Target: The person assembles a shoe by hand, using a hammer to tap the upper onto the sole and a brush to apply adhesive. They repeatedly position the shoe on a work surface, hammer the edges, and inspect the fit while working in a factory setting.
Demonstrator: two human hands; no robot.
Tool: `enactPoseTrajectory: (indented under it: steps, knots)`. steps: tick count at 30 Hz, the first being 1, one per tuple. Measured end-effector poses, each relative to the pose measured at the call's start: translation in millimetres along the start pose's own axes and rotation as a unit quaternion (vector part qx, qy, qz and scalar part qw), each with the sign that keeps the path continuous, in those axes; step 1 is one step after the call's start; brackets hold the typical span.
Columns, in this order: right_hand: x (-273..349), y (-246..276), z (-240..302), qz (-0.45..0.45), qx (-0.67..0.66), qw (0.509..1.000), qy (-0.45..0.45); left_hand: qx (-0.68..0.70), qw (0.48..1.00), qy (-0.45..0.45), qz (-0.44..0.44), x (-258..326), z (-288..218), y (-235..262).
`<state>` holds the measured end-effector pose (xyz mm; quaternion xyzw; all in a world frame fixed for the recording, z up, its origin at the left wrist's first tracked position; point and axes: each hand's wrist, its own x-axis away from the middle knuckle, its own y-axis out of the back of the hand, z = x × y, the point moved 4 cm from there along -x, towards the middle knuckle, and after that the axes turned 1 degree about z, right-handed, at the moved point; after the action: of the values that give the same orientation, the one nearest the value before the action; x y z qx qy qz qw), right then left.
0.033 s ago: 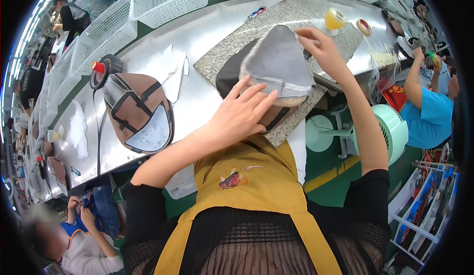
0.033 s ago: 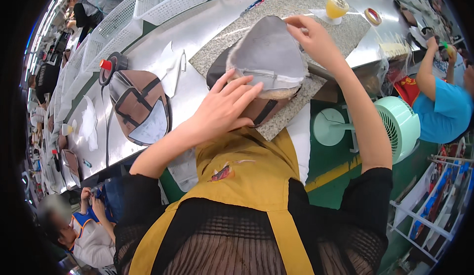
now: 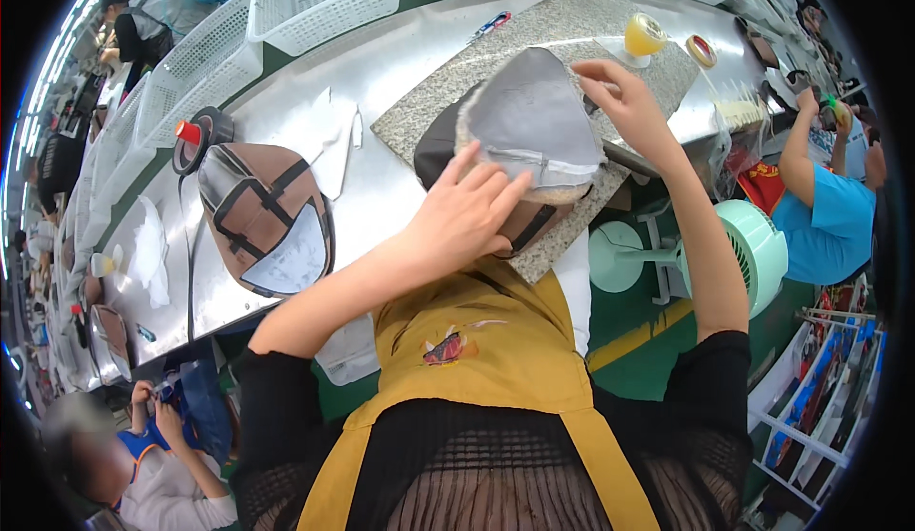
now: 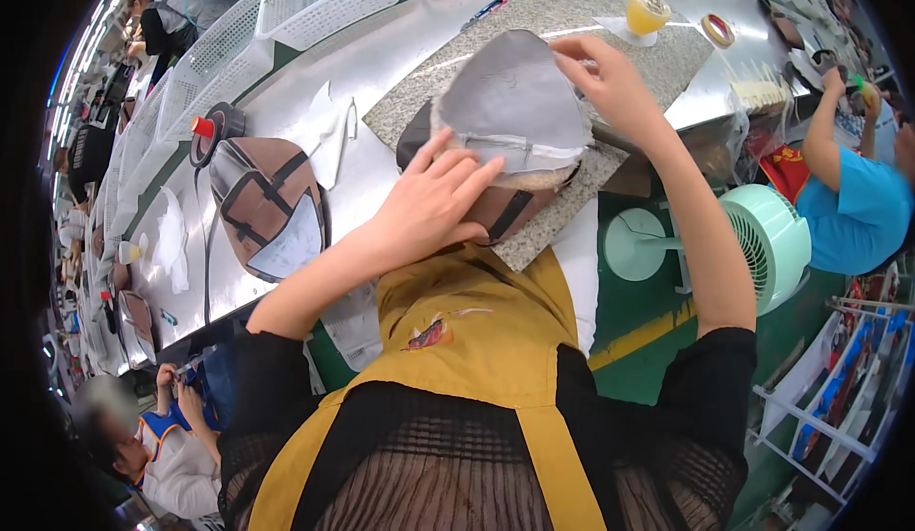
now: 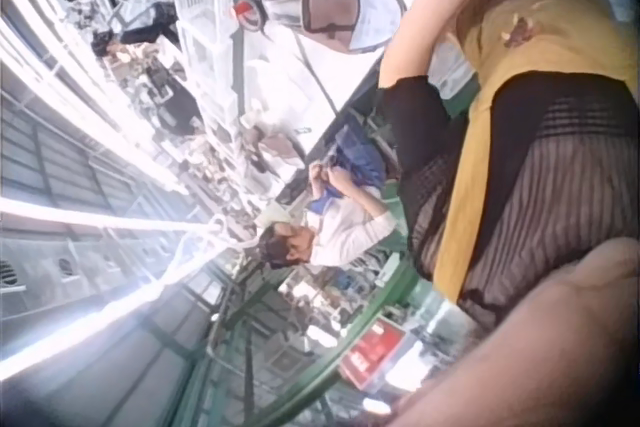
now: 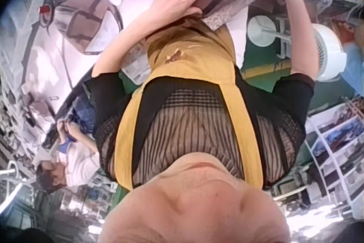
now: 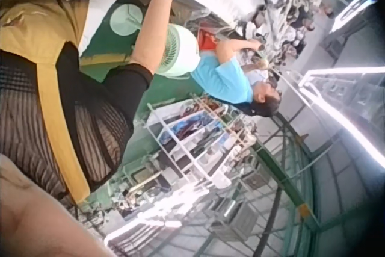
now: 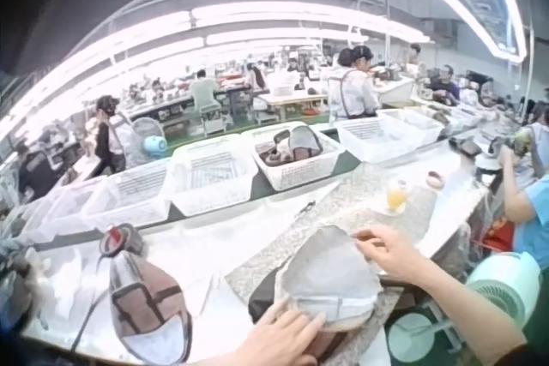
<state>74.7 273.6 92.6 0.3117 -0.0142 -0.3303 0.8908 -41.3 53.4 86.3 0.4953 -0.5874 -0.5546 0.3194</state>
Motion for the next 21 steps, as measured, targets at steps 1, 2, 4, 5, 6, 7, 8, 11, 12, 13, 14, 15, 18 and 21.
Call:
enactPoseTrajectory:
  steps: [1,2,4,5,6,7,8,11,12,13,14,15,18,21]
  knots:
    - [13,5,3,0.000,-0.021,1.000,-0.006,-0.021,1.000,-0.002,-0.009,-5,3,-1]
    - [19,9,5,-0.007,-0.015,1.000,-0.009,0.015,0.999,-0.007,0.037,-11,10,-1]
    - [29,21,9,-0.021,-0.006,1.000,-0.013,0.085,0.988,-0.016,0.128,-25,30,8]
    - [37,29,13,-0.048,0.005,0.998,-0.030,0.177,0.975,0.026,0.134,-34,41,27]
    - [44,35,12,-0.067,-0.021,0.997,-0.025,0.298,0.944,0.084,0.114,-38,48,51]
    - [46,38,12,-0.081,-0.051,0.995,-0.013,0.422,0.897,0.116,0.062,-34,64,61]
    - [46,39,13,-0.094,-0.082,0.992,0.001,0.536,0.832,0.145,0.005,-31,80,67]
    - [48,21,19,-0.090,-0.108,0.990,0.020,0.724,0.650,0.168,-0.157,-16,112,63]
    - [47,13,24,-0.089,-0.116,0.989,0.026,0.754,0.611,0.159,-0.184,-12,120,57]
    - [46,4,27,-0.083,-0.118,0.989,0.020,0.789,0.562,0.152,-0.195,-8,129,47]
    - [46,-3,32,-0.078,-0.118,0.990,0.013,0.823,0.511,0.143,-0.204,-6,134,41]
    - [44,-10,39,-0.076,-0.126,0.989,0.025,0.844,0.473,0.125,-0.223,-3,139,37]
    - [37,-28,48,-0.059,-0.124,0.990,0.043,0.885,0.377,0.075,-0.263,6,143,27]
    - [31,-42,57,-0.062,-0.133,0.988,0.051,0.896,0.341,0.050,-0.279,9,139,21]
